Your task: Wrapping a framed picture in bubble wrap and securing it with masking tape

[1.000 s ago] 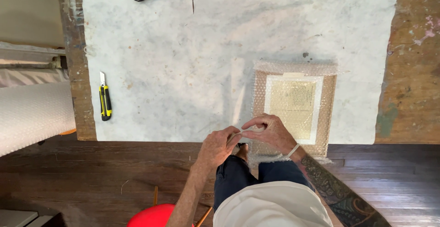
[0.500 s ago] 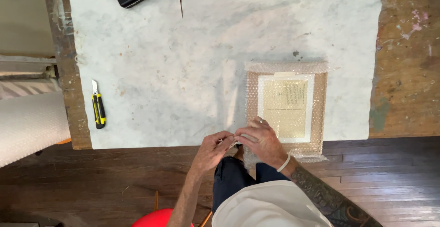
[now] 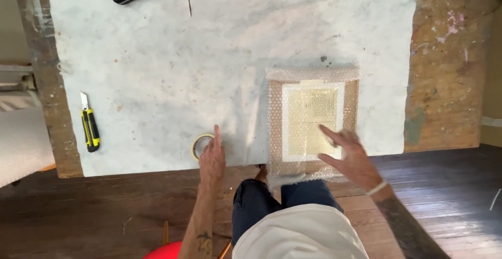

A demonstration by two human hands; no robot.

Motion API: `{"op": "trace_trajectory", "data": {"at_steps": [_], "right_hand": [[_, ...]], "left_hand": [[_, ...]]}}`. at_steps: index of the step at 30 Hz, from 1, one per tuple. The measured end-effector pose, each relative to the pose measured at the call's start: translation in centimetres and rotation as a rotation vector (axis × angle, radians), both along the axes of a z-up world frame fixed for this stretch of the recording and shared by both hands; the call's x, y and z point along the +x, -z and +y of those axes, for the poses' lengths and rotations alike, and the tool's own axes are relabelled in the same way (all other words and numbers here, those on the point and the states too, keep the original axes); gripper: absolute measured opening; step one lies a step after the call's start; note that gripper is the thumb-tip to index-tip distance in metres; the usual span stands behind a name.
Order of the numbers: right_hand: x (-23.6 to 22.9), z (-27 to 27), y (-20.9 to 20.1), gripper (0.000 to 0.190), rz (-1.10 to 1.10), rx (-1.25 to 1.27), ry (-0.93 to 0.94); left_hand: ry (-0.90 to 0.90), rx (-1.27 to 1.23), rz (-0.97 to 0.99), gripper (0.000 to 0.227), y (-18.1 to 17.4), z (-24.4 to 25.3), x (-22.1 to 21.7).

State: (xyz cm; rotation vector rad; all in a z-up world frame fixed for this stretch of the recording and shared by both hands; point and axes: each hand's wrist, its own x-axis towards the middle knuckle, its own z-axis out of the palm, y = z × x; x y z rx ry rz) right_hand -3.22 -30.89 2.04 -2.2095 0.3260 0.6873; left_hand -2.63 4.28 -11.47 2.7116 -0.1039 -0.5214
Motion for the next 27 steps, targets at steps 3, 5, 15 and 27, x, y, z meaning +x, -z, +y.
{"op": "trace_trajectory", "data": {"at_steps": [3, 5, 15, 27], "right_hand": [[-3.5, -4.0, 1.6, 0.083, -0.035, -0.099, 0.031], [-4.6, -5.2, 1.3, 0.088, 0.066, -0.081, 0.076], [-11.9, -5.9, 5.1, 0.101, -0.019, -0.028, -0.135], [-12.6, -2.4, 11.1, 0.099, -0.411, -0.269, -0.432]], "left_hand": [[0.02, 0.19, 0.005, 0.072, 5.4, 0.6, -1.3], [-0.005, 0.145, 0.051, 0.071, 4.5, 0.3, -0.8], [0.639, -0.205, 0.15, 0.05, 1.5, -7.6, -10.9], [0.24, -0.478, 0.215, 0.016, 5.7, -10.6, -8.9]]}}
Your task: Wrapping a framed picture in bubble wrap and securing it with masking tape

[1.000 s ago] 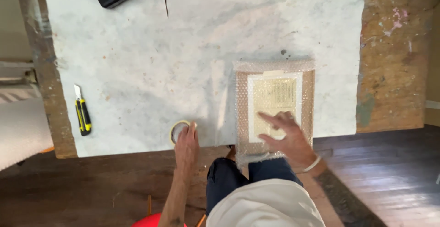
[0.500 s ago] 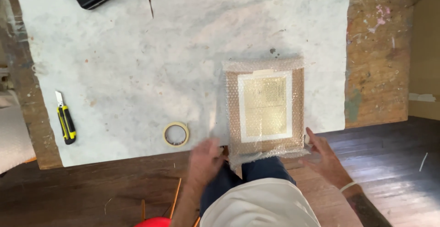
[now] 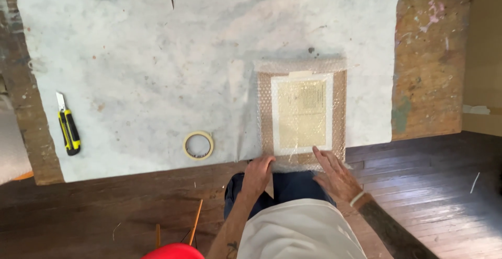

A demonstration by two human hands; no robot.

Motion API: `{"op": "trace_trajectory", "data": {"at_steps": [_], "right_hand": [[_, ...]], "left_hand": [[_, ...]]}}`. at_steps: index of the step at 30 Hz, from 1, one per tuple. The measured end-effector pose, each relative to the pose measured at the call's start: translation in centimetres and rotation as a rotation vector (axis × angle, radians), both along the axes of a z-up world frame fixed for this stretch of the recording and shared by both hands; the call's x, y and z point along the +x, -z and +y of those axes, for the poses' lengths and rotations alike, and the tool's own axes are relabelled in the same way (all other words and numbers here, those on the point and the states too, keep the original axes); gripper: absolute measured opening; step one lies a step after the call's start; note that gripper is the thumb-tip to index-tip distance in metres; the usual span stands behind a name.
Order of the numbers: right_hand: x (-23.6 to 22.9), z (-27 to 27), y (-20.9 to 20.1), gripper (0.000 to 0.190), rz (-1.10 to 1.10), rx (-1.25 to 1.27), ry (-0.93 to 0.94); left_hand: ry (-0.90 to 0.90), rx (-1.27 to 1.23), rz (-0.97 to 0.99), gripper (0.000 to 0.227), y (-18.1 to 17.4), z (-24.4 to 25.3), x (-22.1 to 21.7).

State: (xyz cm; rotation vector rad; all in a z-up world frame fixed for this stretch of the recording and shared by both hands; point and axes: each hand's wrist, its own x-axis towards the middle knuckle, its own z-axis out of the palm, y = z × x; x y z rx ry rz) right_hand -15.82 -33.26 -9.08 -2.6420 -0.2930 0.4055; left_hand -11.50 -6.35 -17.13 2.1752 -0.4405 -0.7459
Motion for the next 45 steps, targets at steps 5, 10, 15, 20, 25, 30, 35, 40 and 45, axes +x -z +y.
{"op": "trace_trajectory", "data": {"at_steps": [5, 10, 15, 20, 25, 30, 35, 40, 45], "right_hand": [[1.2, 0.8, 2.2, 0.095, -0.003, 0.046, -0.043], [2.5, 0.6, 2.2, 0.092, 0.3, 0.042, 0.098], [0.4, -1.6, 8.1, 0.099, 0.154, 0.158, 0.232], [0.3, -1.3, 8.3, 0.095, 0.095, 0.201, 0.301], [0.0, -2.0, 9.9, 0.094, -0.018, 0.279, 0.289], [-0.4, -2.2, 10.7, 0.1, -0.117, 0.374, 0.273], [-0.3, -2.1, 10.2, 0.1, -0.134, 0.429, 0.301], [-0.6, -2.8, 10.8, 0.102, -0.115, 0.484, 0.317], [-0.7, -3.0, 10.0, 0.108, -0.108, 0.546, 0.325]], "left_hand": [[-0.011, 0.002, 0.002, 0.021, 0.8, 0.1, 0.1], [0.025, 0.077, -0.02, 0.028, 1.8, 0.1, -0.1], [0.108, 0.084, -0.342, 0.029, 1.7, -0.7, -0.1], [0.086, 0.107, -0.55, 0.02, 0.6, -1.2, -0.1], [0.083, 0.157, -0.702, 0.015, 2.2, -2.3, -1.8], [-0.08, 0.199, -0.655, 0.02, -1.1, -3.8, -2.2], [-0.053, 0.184, -0.754, 0.041, -0.1, -5.1, -3.1], [0.047, 0.129, -0.793, 0.025, 3.5, -4.6, -3.9], [0.175, 0.082, -0.678, 0.013, 0.7, -4.5, -2.4]]}}
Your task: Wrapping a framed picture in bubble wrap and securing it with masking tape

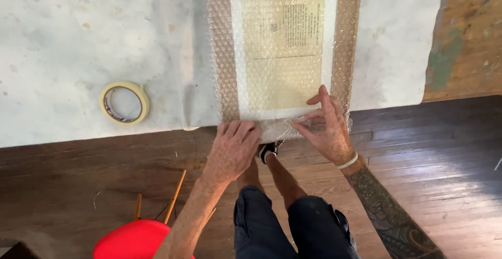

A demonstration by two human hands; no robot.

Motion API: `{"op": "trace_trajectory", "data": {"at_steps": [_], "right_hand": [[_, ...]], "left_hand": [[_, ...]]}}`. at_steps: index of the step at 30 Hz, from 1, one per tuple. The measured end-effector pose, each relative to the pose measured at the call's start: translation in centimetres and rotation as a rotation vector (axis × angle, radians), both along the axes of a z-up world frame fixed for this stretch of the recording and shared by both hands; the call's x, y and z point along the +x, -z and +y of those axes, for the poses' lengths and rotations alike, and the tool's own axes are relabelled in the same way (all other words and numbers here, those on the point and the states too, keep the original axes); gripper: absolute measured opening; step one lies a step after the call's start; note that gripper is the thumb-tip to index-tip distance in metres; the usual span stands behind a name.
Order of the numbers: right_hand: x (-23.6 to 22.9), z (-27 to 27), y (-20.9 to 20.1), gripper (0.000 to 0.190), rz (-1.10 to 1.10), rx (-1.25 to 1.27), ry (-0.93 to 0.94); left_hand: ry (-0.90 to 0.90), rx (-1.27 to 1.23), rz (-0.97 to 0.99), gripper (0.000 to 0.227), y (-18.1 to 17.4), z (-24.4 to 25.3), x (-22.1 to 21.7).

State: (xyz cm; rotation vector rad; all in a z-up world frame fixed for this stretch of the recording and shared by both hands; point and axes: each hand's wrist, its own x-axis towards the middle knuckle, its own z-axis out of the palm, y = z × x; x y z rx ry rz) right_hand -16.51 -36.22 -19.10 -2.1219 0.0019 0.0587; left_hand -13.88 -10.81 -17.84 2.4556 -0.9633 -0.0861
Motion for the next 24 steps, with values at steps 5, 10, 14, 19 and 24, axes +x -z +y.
{"op": "trace_trajectory", "data": {"at_steps": [5, 10, 14, 19, 24], "right_hand": [[-0.6, -0.5, 0.3, 0.109, -0.029, 0.055, 0.027], [-0.8, -0.6, -0.2, 0.111, -0.038, 0.09, 0.02], [-0.7, -2.0, 1.2, 0.116, -0.039, 0.07, -0.04], [-0.3, -4.5, -2.4, 0.114, 0.051, -0.126, -0.049], [-2.2, -5.6, -0.3, 0.119, -0.163, -0.204, -0.16]], "left_hand": [[0.038, -0.049, 0.007, 0.008, -0.6, 0.3, 0.3], [0.081, -0.026, 0.042, 0.015, -0.6, 0.0, 0.4], [0.072, -0.034, 0.264, 0.01, -0.9, -0.4, 1.6], [0.097, -0.015, 0.354, 0.009, -1.5, -0.4, 2.4], [0.101, -0.086, 0.342, 0.004, -1.3, -0.4, 2.6]]}}
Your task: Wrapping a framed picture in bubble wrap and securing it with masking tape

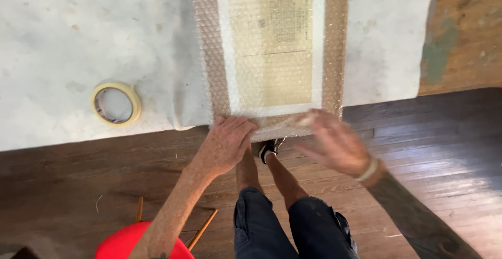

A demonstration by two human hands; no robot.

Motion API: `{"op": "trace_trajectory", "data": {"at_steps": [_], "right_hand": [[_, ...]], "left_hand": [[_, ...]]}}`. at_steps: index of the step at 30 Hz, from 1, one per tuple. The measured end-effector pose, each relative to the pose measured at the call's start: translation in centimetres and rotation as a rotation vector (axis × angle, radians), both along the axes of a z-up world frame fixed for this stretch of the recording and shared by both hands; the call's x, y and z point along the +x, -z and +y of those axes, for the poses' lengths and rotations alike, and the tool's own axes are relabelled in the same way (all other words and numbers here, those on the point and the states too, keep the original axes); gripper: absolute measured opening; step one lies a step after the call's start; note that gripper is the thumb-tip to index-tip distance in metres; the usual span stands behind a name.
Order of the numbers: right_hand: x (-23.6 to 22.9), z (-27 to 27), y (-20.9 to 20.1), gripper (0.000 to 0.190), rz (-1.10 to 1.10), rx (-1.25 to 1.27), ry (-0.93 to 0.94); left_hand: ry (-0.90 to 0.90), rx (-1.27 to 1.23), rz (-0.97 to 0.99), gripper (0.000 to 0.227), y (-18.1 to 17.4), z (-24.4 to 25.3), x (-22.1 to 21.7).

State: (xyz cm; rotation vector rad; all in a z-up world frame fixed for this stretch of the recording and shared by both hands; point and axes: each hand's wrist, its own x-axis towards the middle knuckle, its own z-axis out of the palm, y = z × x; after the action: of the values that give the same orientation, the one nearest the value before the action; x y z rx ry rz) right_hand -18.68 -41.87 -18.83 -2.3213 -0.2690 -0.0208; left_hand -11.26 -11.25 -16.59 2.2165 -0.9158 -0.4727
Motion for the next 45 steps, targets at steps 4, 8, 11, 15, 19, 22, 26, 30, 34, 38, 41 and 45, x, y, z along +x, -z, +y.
{"op": "trace_trajectory", "data": {"at_steps": [4, 8, 11, 15, 19, 22, 26, 30, 34, 38, 41, 45], "right_hand": [[0.3, 2.0, 2.2, 0.112, 0.041, 0.059, -0.096], [1.0, 3.5, 1.1, 0.106, 0.153, 0.185, -0.168], [1.6, 3.4, 0.5, 0.104, 0.213, 0.248, -0.069], [1.8, 3.8, 1.2, 0.1, 0.112, 0.154, -0.011], [1.1, 4.0, 1.9, 0.095, 0.023, 0.062, -0.002], [1.3, 4.2, 2.3, 0.09, -0.055, 0.029, 0.014], [1.1, 4.1, 2.9, 0.091, -0.064, 0.009, 0.041], [1.0, 4.4, 3.1, 0.092, -0.025, 0.019, 0.079], [1.3, 4.3, 2.7, 0.094, -0.001, 0.035, 0.081], [1.3, 4.2, 2.4, 0.098, 0.001, 0.068, 0.08], [1.7, 3.8, 2.1, 0.1, -0.021, 0.055, 0.1], [1.3, 2.3, 2.6, 0.098, -0.07, 0.003, 0.103]], "left_hand": [[0.047, 0.102, 0.125, 0.01, -0.8, -0.1, 0.5], [0.048, 0.131, 0.164, 0.011, -1.0, 0.0, 0.7], [0.031, 0.141, 0.17, 0.012, -0.9, -0.7, 0.8], [-0.091, 0.217, -0.049, 0.026, 2.5, -0.5, -1.6], [-0.282, 0.274, -0.445, 0.016, 3.4, -1.1, -4.6], [-0.404, 0.224, -0.561, 0.006, 5.3, -2.0, -7.5], [-0.638, 0.089, -0.467, 0.014, 4.0, -4.1, -8.9], [-0.558, 0.133, -0.587, 0.035, 3.4, -4.4, -10.6], [-0.56, 0.142, -0.66, 0.04, 6.0, -4.9, -10.6], [-0.794, 0.085, -0.498, 0.042, 5.3, -7.3, -10.0], [-0.988, 0.093, -0.451, 0.05, 4.3, -9.2, -8.9], [-1.13, 0.163, -0.43, 0.056, 3.0, -10.8, -7.9]]}}
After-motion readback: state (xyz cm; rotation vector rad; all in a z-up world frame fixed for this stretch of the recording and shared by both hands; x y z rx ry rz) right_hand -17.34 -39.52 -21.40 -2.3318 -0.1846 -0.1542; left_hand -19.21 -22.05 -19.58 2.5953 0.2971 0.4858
